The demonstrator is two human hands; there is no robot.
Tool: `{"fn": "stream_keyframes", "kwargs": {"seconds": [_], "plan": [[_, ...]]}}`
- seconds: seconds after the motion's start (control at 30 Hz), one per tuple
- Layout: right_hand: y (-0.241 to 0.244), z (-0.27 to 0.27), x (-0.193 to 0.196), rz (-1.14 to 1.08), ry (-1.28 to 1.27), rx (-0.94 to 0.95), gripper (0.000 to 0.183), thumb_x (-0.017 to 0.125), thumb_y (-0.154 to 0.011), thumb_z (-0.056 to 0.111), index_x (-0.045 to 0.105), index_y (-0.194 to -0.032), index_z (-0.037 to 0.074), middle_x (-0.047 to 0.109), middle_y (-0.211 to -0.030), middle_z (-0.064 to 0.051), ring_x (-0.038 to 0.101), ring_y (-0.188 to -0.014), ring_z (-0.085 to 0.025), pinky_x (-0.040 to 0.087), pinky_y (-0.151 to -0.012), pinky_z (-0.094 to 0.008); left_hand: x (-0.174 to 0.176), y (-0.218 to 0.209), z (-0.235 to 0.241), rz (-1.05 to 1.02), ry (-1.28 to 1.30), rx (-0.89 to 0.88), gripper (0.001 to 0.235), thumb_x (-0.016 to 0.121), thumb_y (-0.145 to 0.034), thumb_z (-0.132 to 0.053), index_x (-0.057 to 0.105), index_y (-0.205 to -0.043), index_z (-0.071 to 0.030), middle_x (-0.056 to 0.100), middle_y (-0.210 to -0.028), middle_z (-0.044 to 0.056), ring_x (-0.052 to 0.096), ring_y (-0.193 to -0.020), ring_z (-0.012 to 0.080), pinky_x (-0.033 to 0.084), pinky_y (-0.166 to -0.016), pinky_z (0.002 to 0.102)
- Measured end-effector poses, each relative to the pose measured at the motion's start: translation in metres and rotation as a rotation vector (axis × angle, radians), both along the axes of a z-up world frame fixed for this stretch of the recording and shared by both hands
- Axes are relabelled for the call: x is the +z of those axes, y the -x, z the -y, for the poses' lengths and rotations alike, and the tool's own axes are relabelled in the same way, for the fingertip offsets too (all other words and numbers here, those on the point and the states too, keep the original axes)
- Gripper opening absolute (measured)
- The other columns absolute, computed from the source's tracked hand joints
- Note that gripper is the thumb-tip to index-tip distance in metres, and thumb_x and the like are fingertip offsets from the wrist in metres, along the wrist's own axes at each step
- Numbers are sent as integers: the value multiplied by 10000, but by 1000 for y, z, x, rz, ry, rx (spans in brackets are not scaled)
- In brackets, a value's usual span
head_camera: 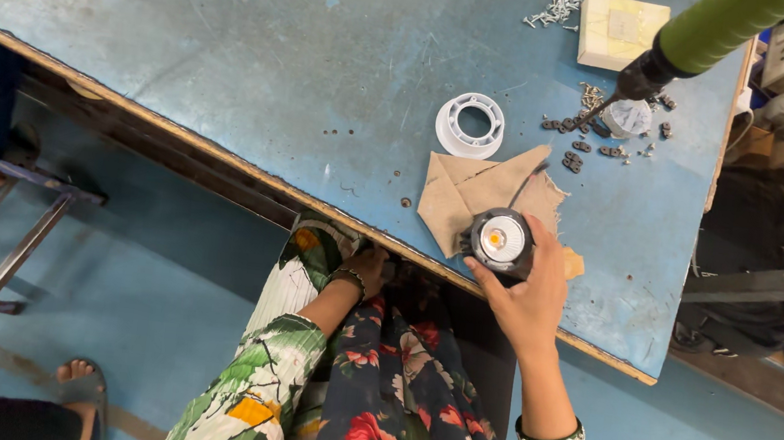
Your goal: The person unwraps a white plastic ring and places it on the table. They then pick up a black LED light housing, insert it into the ring, and use a green electric screwdriver to fasten screws into the assembly. The person repeats this process with another LED housing, securing it with screws.
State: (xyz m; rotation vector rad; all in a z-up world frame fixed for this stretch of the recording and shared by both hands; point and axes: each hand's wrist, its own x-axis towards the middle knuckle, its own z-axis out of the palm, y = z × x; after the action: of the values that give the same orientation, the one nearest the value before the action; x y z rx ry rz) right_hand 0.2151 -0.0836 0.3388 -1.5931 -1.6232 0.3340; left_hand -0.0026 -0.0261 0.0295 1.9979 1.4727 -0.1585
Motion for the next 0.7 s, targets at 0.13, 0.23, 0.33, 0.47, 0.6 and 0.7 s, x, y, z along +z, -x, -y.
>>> {"fn": "stream_keyframes", "kwargs": {"seconds": [0.13,0.23,0.33,0.47,0.6,0.7], "plan": [[-5,6,-7,109,-174,-69,855,933,-727,241,516,-1440,21,594,-1316,-152,560,-1208,-311,446,-1041,-423,-4,3,-1,30,34,-6,627,598,-914,-261,373,-1482,-121,505,-1466,203,573,-1270,389,437,-1074,487],[-8,1,-8,205,-162,-77,811,929,-739,281,536,-1403,32,628,-1325,-135,567,-1213,-316,388,-1074,-443,-2,6,-1,5,46,-13,615,580,-927,-249,370,-1491,-122,486,-1473,222,569,-1262,418,420,-1083,507],[-7,-2,-7,223,-136,-63,794,919,-744,322,545,-1384,40,640,-1303,-131,572,-1216,-317,361,-1085,-450,4,12,-1,-83,64,-23,594,577,-934,-245,382,-1484,-132,501,-1461,218,564,-1282,401,206,-1186,613],[-6,-2,-7,215,-118,-70,803,919,-749,323,543,-1399,39,633,-1317,-142,565,-1221,-327,366,-1082,-449,6,16,4,-51,32,1,516,578,-931,-250,450,-1418,-137,527,-1448,202,551,-1320,385,23,-1212,702],[-6,4,-9,204,-131,-86,797,922,-779,308,534,-1424,47,620,-1357,-145,542,-1250,-349,371,-1102,-448,0,13,1,-40,34,-6,584,593,-904,-263,415,-1442,-122,502,-1467,203,516,-1336,395,63,-1200,670],[-9,7,-13,200,-127,-81,811,925,-812,303,515,-1461,40,596,-1412,-165,519,-1284,-374,375,-1112,-462,-8,7,-4,-75,81,-51,637,570,-913,-258,357,-1489,-87,526,-1434,237,549,-1288,404,155,-1177,649]]}}
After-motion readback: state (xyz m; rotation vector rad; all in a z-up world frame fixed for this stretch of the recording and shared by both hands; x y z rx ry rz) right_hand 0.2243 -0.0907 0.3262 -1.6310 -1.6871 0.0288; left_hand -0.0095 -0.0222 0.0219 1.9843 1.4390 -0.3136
